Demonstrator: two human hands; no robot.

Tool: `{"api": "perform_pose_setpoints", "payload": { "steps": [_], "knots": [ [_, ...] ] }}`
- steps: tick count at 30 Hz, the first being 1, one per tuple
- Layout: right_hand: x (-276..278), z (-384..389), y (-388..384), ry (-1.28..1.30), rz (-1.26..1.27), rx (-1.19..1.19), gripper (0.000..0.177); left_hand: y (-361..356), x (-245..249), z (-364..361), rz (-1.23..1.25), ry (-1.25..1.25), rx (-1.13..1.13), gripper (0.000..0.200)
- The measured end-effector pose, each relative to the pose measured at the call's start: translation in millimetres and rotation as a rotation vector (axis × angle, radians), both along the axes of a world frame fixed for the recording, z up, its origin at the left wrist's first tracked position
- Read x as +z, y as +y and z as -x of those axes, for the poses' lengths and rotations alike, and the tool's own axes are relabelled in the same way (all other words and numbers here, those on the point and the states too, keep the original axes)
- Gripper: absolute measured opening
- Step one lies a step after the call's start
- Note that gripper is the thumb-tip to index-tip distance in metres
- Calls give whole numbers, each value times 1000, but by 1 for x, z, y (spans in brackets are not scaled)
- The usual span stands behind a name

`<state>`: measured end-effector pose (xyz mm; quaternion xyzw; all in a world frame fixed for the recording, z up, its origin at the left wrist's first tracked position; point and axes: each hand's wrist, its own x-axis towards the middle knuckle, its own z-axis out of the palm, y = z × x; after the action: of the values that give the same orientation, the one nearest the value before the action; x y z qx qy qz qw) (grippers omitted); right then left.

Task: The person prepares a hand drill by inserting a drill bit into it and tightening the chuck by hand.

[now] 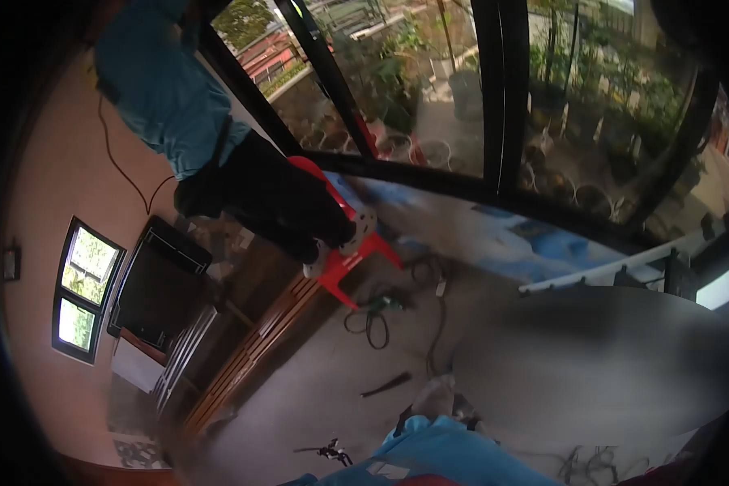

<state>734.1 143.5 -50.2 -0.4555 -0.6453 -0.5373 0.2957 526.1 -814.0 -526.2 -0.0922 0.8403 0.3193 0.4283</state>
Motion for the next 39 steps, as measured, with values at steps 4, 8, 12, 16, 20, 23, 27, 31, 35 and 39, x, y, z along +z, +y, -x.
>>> {"api": "perform_pose_setpoints", "payload": {
  "steps": [4, 8, 12, 16, 20, 23, 27, 31, 35, 39],
  "knots": [
    [18, 38, -76, 183, 346, -64, 71, -14, -15, 26, 64, -21, -35, 36],
    [5, 28, -50, 223, 246, 70, 65, -43, -39, 50, 165, -69, -155, 35],
    [28, 44, -91, 354, 361, 233, 63, -49, -74, 78, 207, 1, -526, 35],
    [20, 49, -90, 490, 427, 154, 63, 53, -25, 176, 118, -102, 53, 34],
    [-23, 19, -19, 480, 236, 335, 56, 179, -95, 296, -194, 907, -342, 51],
    [-1, 43, -55, 663, 420, 265, 59, 309, -4, 319, 1, 315, -620, 55],
    [9, 51, -75, 713, 390, 265, 58, 432, -22, 319, -350, 387, -971, 55],
    [11, 53, -76, 693, 368, 198, 56, 469, 4, 262, -497, 102, -994, 51],
    [11, 54, -75, 671, 406, 121, 58, 413, -50, 226, -409, -166, -987, 54],
    [7, 48, -68, 708, 385, 223, 59, 325, -120, 238, -226, 72, -1267, 51]
  ]
}}
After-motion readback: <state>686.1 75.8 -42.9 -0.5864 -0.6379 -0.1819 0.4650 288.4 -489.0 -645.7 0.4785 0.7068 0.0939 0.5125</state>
